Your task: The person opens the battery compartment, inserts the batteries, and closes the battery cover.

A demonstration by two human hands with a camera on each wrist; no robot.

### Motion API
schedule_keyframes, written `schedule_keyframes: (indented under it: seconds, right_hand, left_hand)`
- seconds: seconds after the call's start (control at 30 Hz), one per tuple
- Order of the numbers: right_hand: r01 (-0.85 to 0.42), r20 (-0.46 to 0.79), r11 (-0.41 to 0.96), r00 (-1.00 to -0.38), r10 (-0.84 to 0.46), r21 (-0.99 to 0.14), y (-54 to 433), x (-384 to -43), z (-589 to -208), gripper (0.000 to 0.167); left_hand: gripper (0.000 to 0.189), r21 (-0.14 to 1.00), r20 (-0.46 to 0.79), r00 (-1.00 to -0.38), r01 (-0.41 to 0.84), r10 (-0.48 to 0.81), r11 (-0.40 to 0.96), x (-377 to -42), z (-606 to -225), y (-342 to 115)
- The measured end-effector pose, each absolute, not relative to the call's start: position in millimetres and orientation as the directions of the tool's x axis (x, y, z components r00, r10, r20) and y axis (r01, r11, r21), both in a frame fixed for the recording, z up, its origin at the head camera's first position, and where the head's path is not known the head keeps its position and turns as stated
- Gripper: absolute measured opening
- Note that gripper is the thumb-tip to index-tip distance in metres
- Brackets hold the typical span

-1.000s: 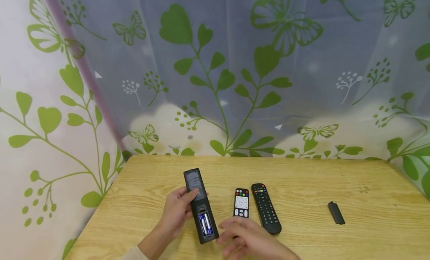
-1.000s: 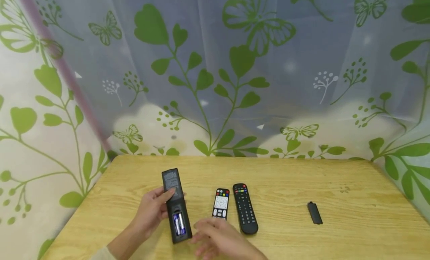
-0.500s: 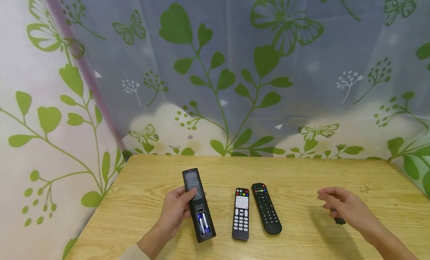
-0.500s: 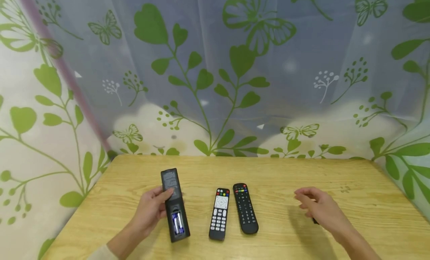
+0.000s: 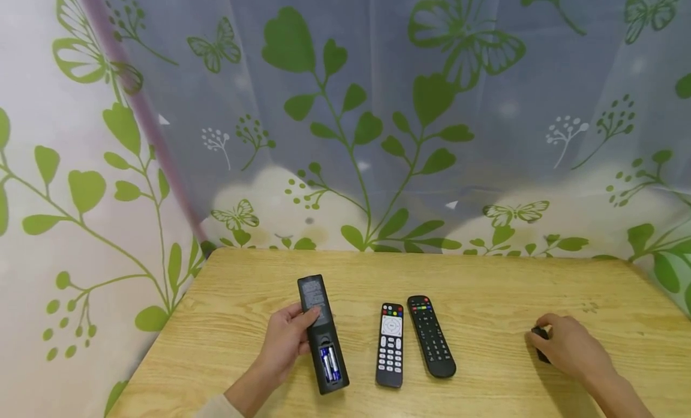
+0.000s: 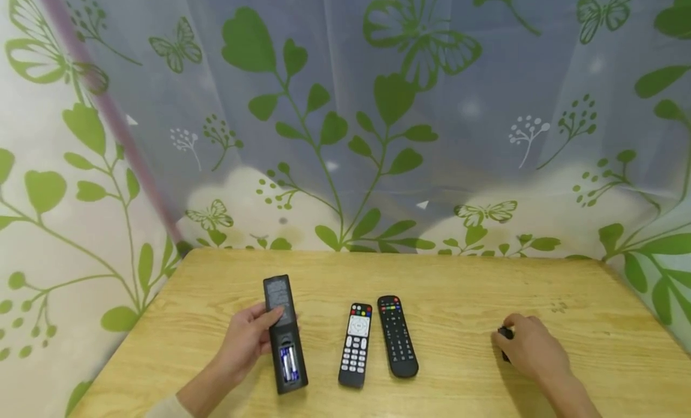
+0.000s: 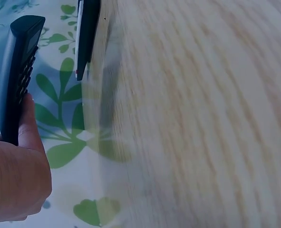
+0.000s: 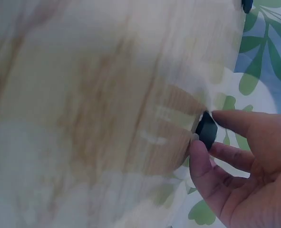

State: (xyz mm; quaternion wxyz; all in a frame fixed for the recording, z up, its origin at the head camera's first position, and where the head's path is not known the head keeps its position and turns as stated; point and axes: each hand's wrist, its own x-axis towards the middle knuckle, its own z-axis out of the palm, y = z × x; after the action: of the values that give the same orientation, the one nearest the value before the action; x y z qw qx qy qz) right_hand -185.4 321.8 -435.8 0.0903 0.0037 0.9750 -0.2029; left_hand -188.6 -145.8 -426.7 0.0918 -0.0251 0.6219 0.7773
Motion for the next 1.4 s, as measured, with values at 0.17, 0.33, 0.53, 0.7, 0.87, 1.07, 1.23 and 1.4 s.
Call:
schedule_keyframes:
  seconds: [0.17, 0.33, 0.53, 0.7, 0.87, 1.07, 1.23, 1.4]
  right_hand:
    - [0.045, -0.201, 0.929, -0.979, -0.032, -0.368, 321.2, -186.4, -436.8, 0.046]
    - [0.062, -0.219, 0.916, -0.975, -0.029, -0.396, 321.4, -185.7, -439.2, 0.046]
    - [0.095, -0.167, 0.837, -0.986, 0.004, -0.539, 309.0, -181.1, -437.1, 0.056]
    - [0.107, -0.132, 0.715, -0.991, 0.020, -0.691, 273.7, -175.1, -424.1, 0.060]
    - [0.057, -0.079, 0.626, -0.997, -0.007, -0.778, 226.0, -173.5, -409.5, 0.057]
    - [-0.035, -0.010, 0.456, -0.995, -0.098, -0.889, 149.8, -168.4, -402.4, 0.034]
    - [-0.174, 0.075, 0.368, -0.961, -0.267, -0.913, 87.6, -159.6, -399.0, 0.034]
    - [-0.272, 0.132, 0.390, -0.927, -0.351, -0.880, 49.7, -153.1, -399.9, 0.030]
  left_hand:
    - [0.041, 0.967, -0.152, -0.982, -0.171, 0.110, -0.191, -188.0, -426.5, -146.2]
    - [0.041, 0.968, -0.151, -0.982, -0.170, 0.112, -0.185, -187.2, -425.9, -146.9]
    - [0.041, 0.968, -0.150, -0.983, -0.169, 0.110, -0.184, -186.1, -425.7, -148.0]
    - [0.040, 0.969, -0.146, -0.983, -0.164, 0.107, -0.185, -185.7, -426.1, -148.7]
    - [0.041, 0.968, -0.143, -0.983, -0.163, 0.116, -0.189, -185.4, -427.0, -146.6]
    - [0.040, 0.970, -0.143, -0.983, -0.163, 0.116, -0.179, -185.4, -429.1, -142.6]
    - [0.040, 0.972, -0.137, -0.984, -0.156, 0.113, -0.174, -185.5, -428.7, -142.2]
    - [0.040, 0.972, -0.122, -0.986, -0.141, 0.114, -0.186, -185.3, -427.6, -142.6]
